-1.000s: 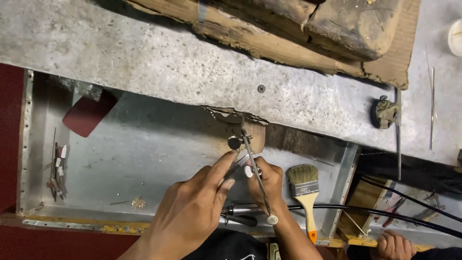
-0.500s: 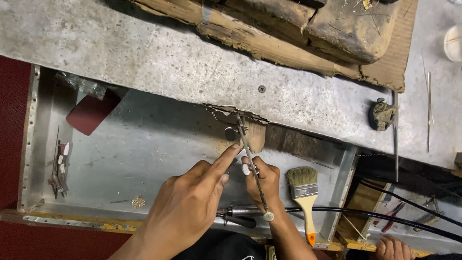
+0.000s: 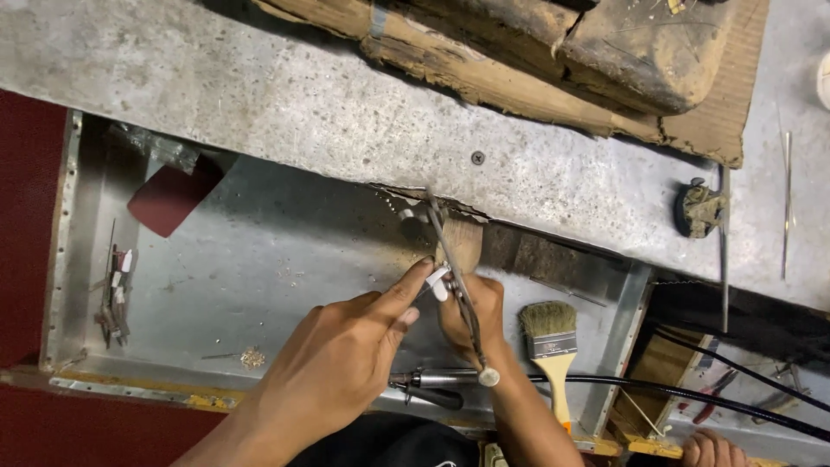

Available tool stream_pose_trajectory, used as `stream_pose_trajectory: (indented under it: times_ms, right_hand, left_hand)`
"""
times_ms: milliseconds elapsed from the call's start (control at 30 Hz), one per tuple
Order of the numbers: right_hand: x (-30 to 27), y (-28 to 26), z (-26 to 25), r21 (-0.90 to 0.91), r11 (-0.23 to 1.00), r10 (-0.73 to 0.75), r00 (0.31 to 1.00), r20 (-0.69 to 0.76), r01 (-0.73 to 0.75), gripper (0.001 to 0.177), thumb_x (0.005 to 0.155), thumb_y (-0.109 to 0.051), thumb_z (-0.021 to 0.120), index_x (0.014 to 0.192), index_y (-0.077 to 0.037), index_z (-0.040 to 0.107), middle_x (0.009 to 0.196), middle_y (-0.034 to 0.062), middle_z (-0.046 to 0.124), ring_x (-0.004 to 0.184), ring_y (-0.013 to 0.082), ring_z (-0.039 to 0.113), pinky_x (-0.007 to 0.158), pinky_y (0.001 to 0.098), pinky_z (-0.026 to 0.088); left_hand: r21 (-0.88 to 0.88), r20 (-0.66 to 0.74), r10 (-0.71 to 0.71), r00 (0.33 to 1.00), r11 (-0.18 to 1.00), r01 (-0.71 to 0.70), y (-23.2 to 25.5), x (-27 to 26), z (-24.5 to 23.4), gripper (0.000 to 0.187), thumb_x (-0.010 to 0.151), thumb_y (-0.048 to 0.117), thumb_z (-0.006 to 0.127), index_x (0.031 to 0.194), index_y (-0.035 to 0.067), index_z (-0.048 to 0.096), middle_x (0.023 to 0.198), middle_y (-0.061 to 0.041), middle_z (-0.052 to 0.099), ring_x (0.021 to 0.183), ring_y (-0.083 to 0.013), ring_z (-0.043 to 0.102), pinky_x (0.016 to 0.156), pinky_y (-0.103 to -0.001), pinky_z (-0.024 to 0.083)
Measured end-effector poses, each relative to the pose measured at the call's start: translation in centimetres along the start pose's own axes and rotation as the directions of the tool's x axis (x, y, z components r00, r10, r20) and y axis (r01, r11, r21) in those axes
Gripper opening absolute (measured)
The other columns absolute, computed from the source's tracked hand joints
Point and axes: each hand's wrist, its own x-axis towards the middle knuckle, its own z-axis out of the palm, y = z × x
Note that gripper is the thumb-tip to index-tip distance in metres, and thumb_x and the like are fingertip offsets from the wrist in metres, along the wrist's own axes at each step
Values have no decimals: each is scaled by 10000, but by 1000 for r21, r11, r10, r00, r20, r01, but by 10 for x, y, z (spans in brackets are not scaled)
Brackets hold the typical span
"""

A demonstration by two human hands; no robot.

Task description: Using a jeweler's saw to precisely cut a small piece of metal on a workbench.

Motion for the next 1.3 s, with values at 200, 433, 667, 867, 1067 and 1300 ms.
stream_pose_trajectory:
  times_ms: [200,433,667,867,1067,1300]
  right_hand:
    - [-88,107,21,-177,965,219,964,148,-192,109,868,-145,723,968,-178,749,672,-63,640,588,78,598,540,261,440]
    - [-14,10,7,40,965,256,966,39,-258,261,988,-148,526,740,-116,602,550,3,521,436,134,477,469,322,326]
    - [-18,6,-4,40,993,109,994,27,-110,212,884,-44,521,702,-148,482,543,-33,401,429,105,370,422,323,269]
    - [7,4,-8,64,996,63,995,74,-68,241,892,-92,555,673,-138,467,521,-33,367,429,101,339,417,321,267]
    - [-34,37,-3,50,989,130,985,117,-136,414,968,-230,594,626,-149,376,530,-32,353,463,113,305,464,352,273]
    - [4,7,-5,97,992,73,994,85,-82,284,777,20,551,595,-139,402,476,-19,392,392,115,376,382,328,288]
  left_hand:
    - [-33,17,-5,1000,999,5,-3,4,0,629,1009,238,503,1618,235,345,893,-14,848,608,-260,770,490,-411,520]
    - [-86,-13,90,996,992,-91,-7,3,2,673,981,126,521,1617,193,313,1195,-122,784,1066,-306,775,765,-473,663]
    - [-44,-75,77,994,996,-80,-6,3,5,623,979,175,539,1583,216,393,1046,-90,836,917,-253,814,639,-430,618]
    - [-10,-32,47,998,999,-47,-5,3,3,647,985,191,537,1607,238,362,992,-96,798,833,-263,781,662,-423,584]
    - [-55,-26,67,997,996,-69,-3,5,3,635,989,163,529,1602,195,365,1100,-95,801,926,-251,792,722,-404,599]
    - [-59,3,37,999,998,-37,-5,4,5,672,986,181,545,1617,242,323,1211,-115,785,1109,-250,781,891,-406,639]
